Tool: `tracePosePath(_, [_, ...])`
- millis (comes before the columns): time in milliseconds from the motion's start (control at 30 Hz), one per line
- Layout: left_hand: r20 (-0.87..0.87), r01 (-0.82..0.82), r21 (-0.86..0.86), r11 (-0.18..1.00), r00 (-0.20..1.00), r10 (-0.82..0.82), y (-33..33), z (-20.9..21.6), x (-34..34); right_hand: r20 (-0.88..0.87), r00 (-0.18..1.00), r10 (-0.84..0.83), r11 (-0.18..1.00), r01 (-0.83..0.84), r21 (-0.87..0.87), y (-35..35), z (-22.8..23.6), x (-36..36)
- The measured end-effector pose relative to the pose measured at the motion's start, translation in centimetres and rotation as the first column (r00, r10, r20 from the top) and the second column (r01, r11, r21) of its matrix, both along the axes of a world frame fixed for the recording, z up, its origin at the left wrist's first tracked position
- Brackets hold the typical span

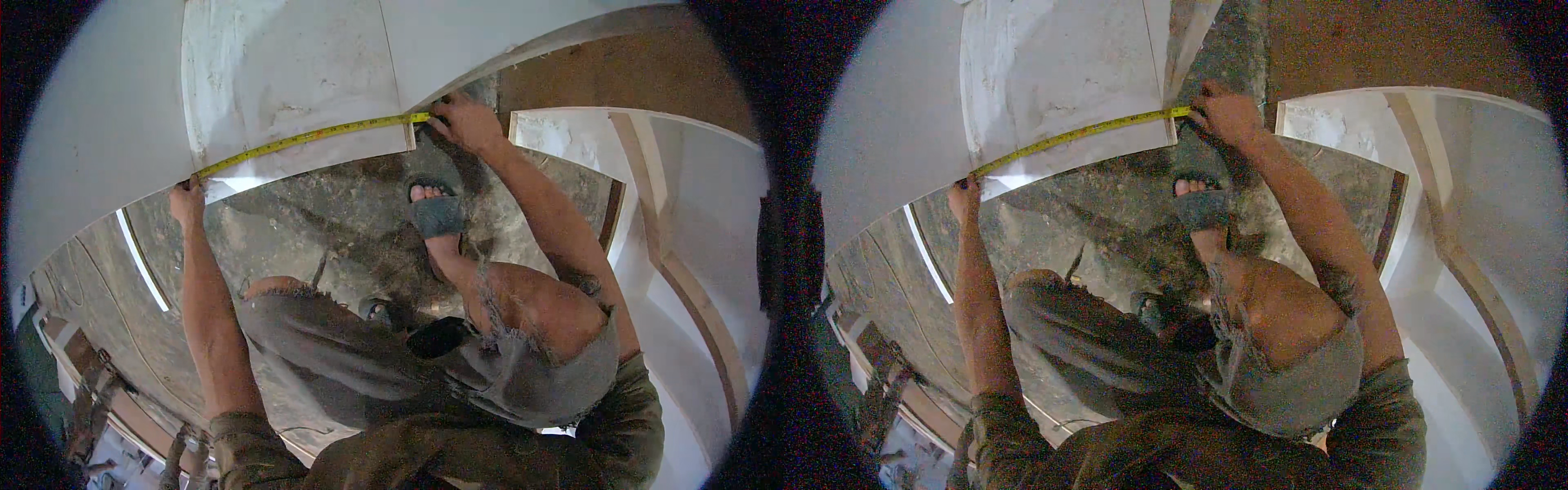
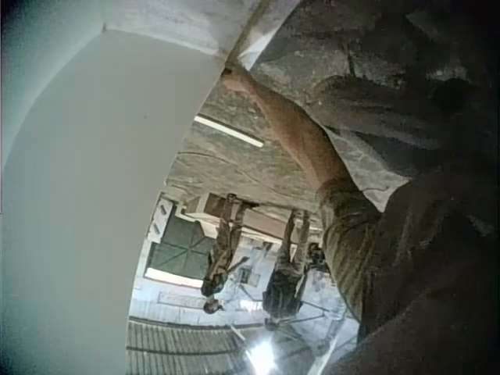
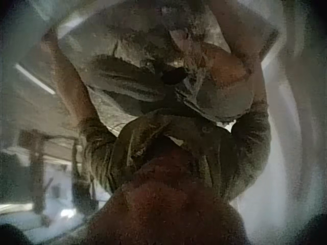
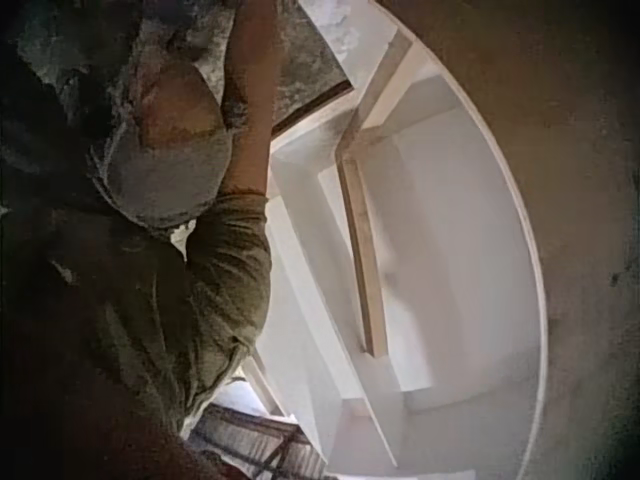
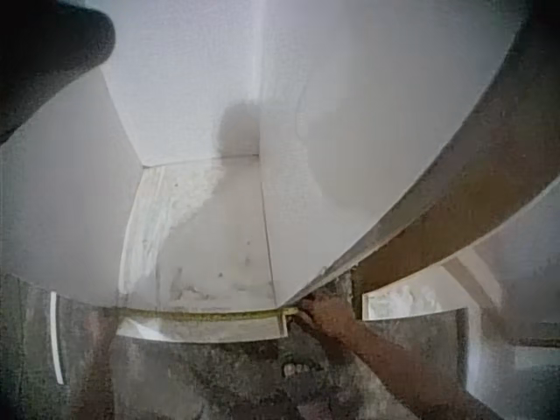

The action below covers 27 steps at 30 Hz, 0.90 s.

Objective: The person positions and aligns white panels on a wooden workbench, takes measurements of a cabinet interior with a tape measure, and hammers a wooden board into place.

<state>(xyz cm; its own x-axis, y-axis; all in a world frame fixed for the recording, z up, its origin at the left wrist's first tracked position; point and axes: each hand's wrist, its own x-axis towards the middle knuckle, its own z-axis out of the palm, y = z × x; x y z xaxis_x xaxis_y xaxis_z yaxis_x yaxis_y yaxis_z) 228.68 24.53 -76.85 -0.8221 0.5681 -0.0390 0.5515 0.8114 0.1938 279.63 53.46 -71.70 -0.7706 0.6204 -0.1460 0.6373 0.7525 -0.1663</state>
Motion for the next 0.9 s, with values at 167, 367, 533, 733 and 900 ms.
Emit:
tracePosePath(167, [-0.051,0.024,0.073,0.997,0.999,-0.02,0.1,0.2,-0.5,-0.082,0.996,0.025,1.0,-0.024,0.02,0.3,0.0,-0.1])
tracePosePath(367, [0.002,-0.024,-0.014,1.0,1.0,0.024,0.2,0.3,0.1,0.123,0.992,-0.016,0.997,0.025,-0.071,0.2,1.7,-0.4])
tracePosePath(533, [-0.002,-0.022,0.031,0.999,1.0,0.022,0.2,0.5,-0.2,0.057,0.998,0.004,0.997,0.0,-0.08,0.5,0.8,-0.2])
tracePosePath(733, [-0.008,-0.067,-0.065,0.996,0.998,0.067,0.8,1.1,0.9,0.054,0.998,0.028,0.996,-0.023,-0.086,0.5,0.5,-0.1])
tracePosePath(900, [-0.048,-0.072,-0.015,0.997,0.996,0.071,0.5,1.1,0.8,0.096,0.995,0.005,0.996,0.003,-0.092,0.1,1.2,-0.7])
